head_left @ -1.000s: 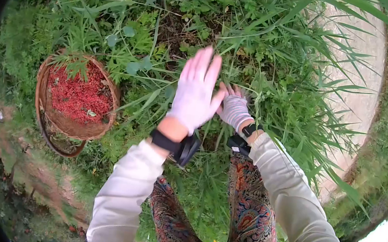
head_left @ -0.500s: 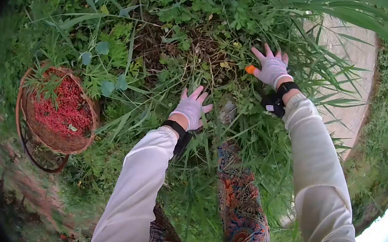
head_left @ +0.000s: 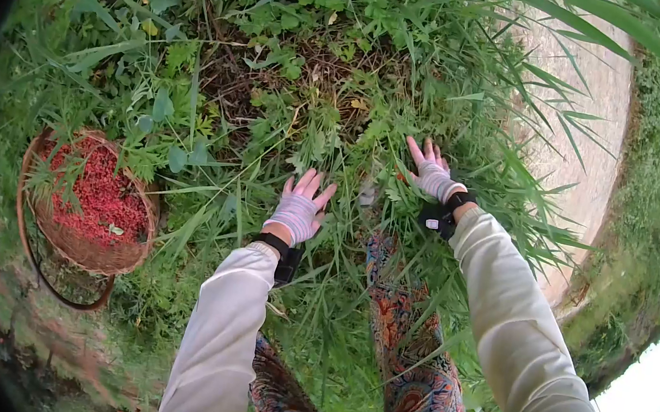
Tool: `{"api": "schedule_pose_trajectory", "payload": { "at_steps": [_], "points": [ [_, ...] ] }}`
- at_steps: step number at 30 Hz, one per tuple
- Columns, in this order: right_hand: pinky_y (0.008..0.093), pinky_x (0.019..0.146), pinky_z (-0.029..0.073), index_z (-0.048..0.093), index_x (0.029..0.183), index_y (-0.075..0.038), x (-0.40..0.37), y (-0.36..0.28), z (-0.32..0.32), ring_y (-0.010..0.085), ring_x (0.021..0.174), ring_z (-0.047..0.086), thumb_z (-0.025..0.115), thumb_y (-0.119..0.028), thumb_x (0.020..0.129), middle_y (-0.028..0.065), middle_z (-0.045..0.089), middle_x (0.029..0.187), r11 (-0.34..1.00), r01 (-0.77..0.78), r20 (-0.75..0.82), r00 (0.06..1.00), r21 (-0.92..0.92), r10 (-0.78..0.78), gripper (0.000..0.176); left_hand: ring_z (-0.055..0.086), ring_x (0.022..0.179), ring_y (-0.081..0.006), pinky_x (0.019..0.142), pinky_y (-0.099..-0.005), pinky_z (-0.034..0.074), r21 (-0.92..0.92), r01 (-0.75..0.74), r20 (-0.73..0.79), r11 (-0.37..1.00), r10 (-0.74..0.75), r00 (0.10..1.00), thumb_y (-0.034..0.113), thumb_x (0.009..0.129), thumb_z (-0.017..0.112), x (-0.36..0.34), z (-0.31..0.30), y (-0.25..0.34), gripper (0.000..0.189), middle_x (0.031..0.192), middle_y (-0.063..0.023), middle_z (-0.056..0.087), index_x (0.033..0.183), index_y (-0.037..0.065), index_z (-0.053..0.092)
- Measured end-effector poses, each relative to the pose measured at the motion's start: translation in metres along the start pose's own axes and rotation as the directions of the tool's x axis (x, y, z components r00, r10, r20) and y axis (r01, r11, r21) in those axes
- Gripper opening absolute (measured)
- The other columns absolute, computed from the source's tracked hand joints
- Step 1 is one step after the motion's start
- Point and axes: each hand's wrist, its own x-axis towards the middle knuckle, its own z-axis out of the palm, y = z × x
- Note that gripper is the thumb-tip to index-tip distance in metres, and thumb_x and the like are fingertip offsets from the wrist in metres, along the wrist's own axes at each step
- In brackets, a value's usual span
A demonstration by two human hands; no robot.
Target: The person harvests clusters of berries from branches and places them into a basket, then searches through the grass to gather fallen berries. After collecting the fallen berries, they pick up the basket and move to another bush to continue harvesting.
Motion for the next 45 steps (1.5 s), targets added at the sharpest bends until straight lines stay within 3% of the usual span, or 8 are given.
{"api": "schedule_pose_trajectory", "payload": {
  "at_steps": [9,11,13,17,20,23,38,45],
  "points": [
    [0.0595,0.102,0.012,0.013,0.138,-0.042,-0.009,-0.026,0.006,0.0409,0.133,0.014,0.054,-0.042,0.081,0.0192,0.008,0.146,0.948,0.047,0.097,0.995,-0.313,-0.017,0.07,0.03,0.125,-0.0324,0.1,-0.0503,0.028,0.174,-0.047,-0.622,0.984,0.147,0.769,0.02,0.07,0.062,0.1,-0.165,0.08,0.05,0.128,-0.0133,0.041,0.119,0.017,0.051],
    [0.0572,0.103,0.015,0.024,0.136,-0.039,-0.022,-0.034,-0.017,0.0402,0.132,0.018,0.053,-0.04,0.082,0.0182,0.015,0.144,0.959,0.043,0.111,0.994,-0.279,-0.012,0.061,0.026,0.128,-0.0329,0.101,-0.0512,0.027,0.241,-0.091,-0.511,0.966,0.206,0.835,0.026,0.074,0.061,0.153,-0.148,0.064,0.052,0.13,-0.0112,0.04,0.124,0.02,0.047],
    [0.0541,0.103,0.021,0.041,0.13,-0.034,-0.043,-0.036,-0.058,0.0387,0.129,0.025,0.052,-0.038,0.083,0.0162,0.027,0.141,0.931,0.119,0.089,0.992,-0.345,-0.093,0.049,0.021,0.131,-0.0321,0.1,-0.0566,0.026,0.214,0.064,0.015,0.975,-0.068,0.998,0.042,0.079,0.054,0.174,-0.126,0.051,0.056,0.134,-0.0092,0.038,0.13,0.023,0.041],
    [0.0417,0.078,0.045,0.06,0.108,-0.012,-0.045,-0.051,-0.138,0.0366,0.089,0.054,0.055,-0.009,0.077,0.0154,0.059,0.095,0.928,0.352,-0.541,0.761,-0.119,-0.358,0.031,0.015,0.134,-0.0306,0.103,-0.055,0.021,0.284,0.062,-0.032,0.957,-0.055,0.998,0.046,0.079,0.052,0.155,-0.053,0.028,0.057,0.139,-0.0139,0.03,0.13,0.022,0.043],
    [0.0357,0.076,0.047,0.057,0.11,-0.007,0.016,-0.084,-0.141,0.0369,0.087,0.057,0.052,-0.007,0.078,0.0203,0.059,0.098,0.633,0.729,-0.5,0.663,0.262,-0.556,0.032,0.014,0.134,-0.03,0.104,-0.0544,0.017,0.141,0.037,-0.155,0.989,-0.014,0.988,0.045,0.078,0.053,0.156,-0.03,0.014,0.058,0.14,-0.0154,0.028,0.13,0.02,0.043],
    [0.0354,0.075,0.048,0.055,0.11,-0.006,0.084,-0.073,-0.133,0.0358,0.082,0.058,0.054,-0.014,0.081,0.0194,0.061,0.09,0.917,0.399,-0.487,0.798,-0.014,-0.355,0.03,0.016,0.133,-0.0302,0.104,-0.0545,0.017,0.137,0.024,-0.133,0.99,-0.006,0.991,0.043,0.078,0.053,0.155,-0.029,0.007,0.062,0.138,-0.0155,0.029,0.133,0.018,0.039],
    [0.0398,0.086,0.043,0.061,0.106,-0.014,0.149,-0.064,-0.114,0.0324,0.101,0.051,0.07,-0.017,0.069,0.0182,0.049,0.111,0.996,0.036,-0.602,0.798,0.084,0.022,0.038,0.015,0.133,-0.0298,0.103,-0.0544,0.018,-0.014,-0.033,-0.226,0.999,0.029,0.974,0.042,0.077,0.055,0.16,-0.015,-0.001,0.065,0.138,-0.0144,0.029,0.135,0.019,0.035],
    [0.0394,0.083,0.046,0.059,0.111,-0.013,0.152,-0.053,-0.11,0.0336,0.1,0.055,0.066,-0.031,0.074,0.0194,0.051,0.116,0.988,0.072,-0.669,0.73,-0.134,-0.144,0.041,0.015,0.133,-0.0293,0.104,-0.0549,0.017,-0.035,-0.038,-0.248,0.999,0.028,0.968,0.042,0.078,0.055,0.162,-0.012,-0.003,0.064,0.138,-0.0144,0.029,0.135,0.019,0.035]
  ]
}}
